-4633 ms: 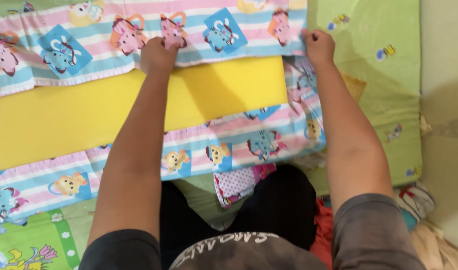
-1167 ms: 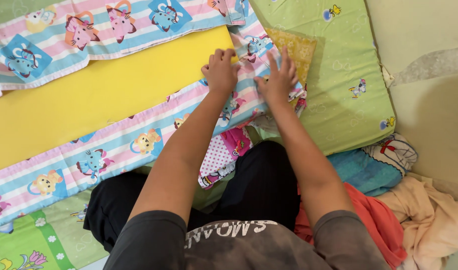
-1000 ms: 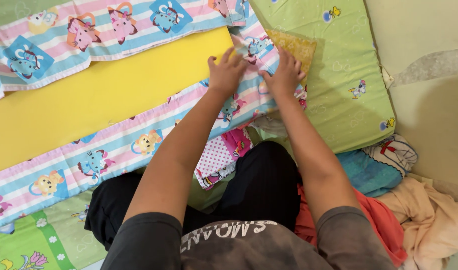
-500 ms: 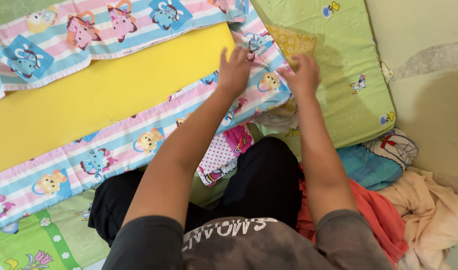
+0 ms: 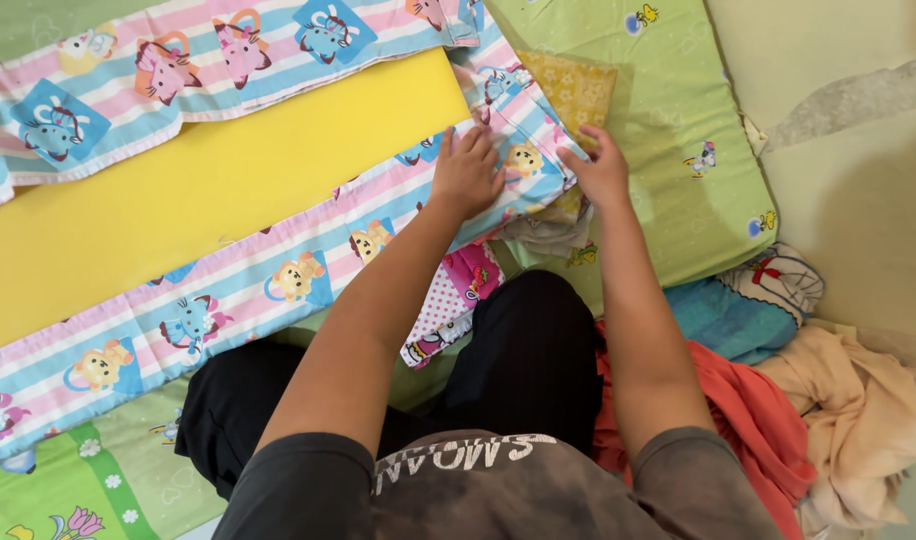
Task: Putting a patterned fabric cover onto a yellow foam bolster and securing it with safety pins.
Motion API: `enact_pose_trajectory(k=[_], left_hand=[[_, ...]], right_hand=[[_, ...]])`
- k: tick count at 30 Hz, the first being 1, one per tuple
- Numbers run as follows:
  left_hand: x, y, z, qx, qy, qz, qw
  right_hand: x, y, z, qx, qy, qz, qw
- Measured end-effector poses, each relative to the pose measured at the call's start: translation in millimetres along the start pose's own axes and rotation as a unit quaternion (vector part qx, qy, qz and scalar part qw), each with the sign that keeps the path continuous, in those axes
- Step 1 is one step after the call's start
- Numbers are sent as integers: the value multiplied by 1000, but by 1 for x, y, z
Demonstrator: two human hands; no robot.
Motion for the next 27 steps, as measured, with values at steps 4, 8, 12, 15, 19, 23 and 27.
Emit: enact_pose_trajectory(k=[4, 8, 12, 15, 19, 23, 27], left_hand=[[16, -12, 4, -32, 36, 48, 998], [-19, -29, 11, -75, 106, 136, 982], [5, -67, 16, -144, 111, 197, 963], [68, -117, 20, -206, 113, 279, 931], [69, -155, 28, -284, 121, 521, 796], [47, -138, 34, -344, 62, 647, 677], [39, -140, 36, -331, 89, 497, 797]], right_hand=[[36, 3, -12, 101, -77, -204, 971], [93, -32, 21, 142, -213, -390, 884], [150, -50, 63, 72, -276, -361, 888], [170, -97, 100, -157, -260, -104, 947], [182, -99, 125, -161, -209, 60, 963], [191, -100, 146, -286, -175, 153, 930], [194, -98, 156, -313, -173, 204, 912]])
Point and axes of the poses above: each hand's wrist, its own z-axis away from the middle knuckle, its own x-axis out of the palm, y = z × x, the point moved 10 cm from there along -z, towards the middle knuckle, and after that the axes turned 8 degrees about -z, right-handed, at the moved point
